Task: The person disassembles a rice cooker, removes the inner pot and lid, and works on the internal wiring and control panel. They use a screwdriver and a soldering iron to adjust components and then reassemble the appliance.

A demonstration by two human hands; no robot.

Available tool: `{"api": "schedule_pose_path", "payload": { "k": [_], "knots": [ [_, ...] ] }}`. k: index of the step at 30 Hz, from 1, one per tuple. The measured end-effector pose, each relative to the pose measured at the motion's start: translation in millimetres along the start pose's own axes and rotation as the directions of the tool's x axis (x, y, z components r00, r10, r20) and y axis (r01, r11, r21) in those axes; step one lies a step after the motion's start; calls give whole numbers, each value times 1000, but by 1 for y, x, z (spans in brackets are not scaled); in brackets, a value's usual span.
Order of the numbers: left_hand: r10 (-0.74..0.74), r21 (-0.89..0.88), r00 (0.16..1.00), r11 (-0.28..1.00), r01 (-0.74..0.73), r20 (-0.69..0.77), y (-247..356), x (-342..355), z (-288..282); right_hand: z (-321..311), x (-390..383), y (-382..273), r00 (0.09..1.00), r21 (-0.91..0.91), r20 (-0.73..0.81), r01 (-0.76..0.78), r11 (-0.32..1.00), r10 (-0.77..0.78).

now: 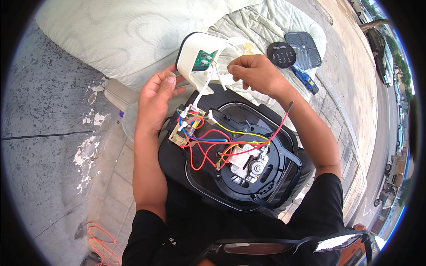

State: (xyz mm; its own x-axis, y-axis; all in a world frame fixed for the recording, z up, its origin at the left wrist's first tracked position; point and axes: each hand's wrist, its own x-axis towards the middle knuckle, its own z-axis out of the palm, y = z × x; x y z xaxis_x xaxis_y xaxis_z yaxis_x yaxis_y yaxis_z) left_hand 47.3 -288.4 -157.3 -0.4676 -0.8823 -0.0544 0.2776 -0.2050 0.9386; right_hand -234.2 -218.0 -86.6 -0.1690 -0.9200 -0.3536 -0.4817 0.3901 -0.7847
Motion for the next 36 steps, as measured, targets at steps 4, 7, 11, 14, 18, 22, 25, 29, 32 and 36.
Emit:
{"api": "schedule_pose_path", "payload": {
  "k": [4, 7, 11, 14, 18, 22, 25, 29, 32, 36],
  "knots": [
    [2, 27, 1000, 1000, -2, 6, 0, -1, 0, 21, 34, 11, 992, 240, -41, -110, 964, 123],
    [6, 32, 1000, 999, -6, 7, 3, -2, 1, 32, 48, 18, 975, -33, -182, 125, 992, -129],
    [-1, 29, 1000, 1000, 1, 1, 5, -3, 2, 43, 45, 33, 769, -454, -217, 466, 760, -601],
    [0, 32, 1000, 999, -1, 6, 4, -2, 3, 43, 50, 39, 573, -608, -149, 590, 532, -806],
    [5, 26, 1000, 1000, -5, 5, 3, -2, 3, 44, 56, 39, 468, -697, -100, 597, 398, -878],
    [10, 34, 1000, 999, -10, 5, 2, -1, 2, 44, 58, 35, 453, -733, -82, 576, 361, -888],
    [12, 39, 1000, 999, -12, 5, 2, -2, 1, 45, 59, 32, 442, -736, -85, 576, 356, -893],
    [15, 62, 1000, 998, -16, 16, 3, -2, 2, 45, 60, 32, 426, -741, -89, 576, 345, -901],
    [26, 85, 999, 996, -28, 31, 4, -2, 2, 43, 57, 28, 452, -753, -66, 563, 341, -890],
    [10, 91, 1000, 996, -12, 29, 5, -2, 2, 44, 57, 29, 461, -751, -50, 568, 337, -886]
  ]
}}
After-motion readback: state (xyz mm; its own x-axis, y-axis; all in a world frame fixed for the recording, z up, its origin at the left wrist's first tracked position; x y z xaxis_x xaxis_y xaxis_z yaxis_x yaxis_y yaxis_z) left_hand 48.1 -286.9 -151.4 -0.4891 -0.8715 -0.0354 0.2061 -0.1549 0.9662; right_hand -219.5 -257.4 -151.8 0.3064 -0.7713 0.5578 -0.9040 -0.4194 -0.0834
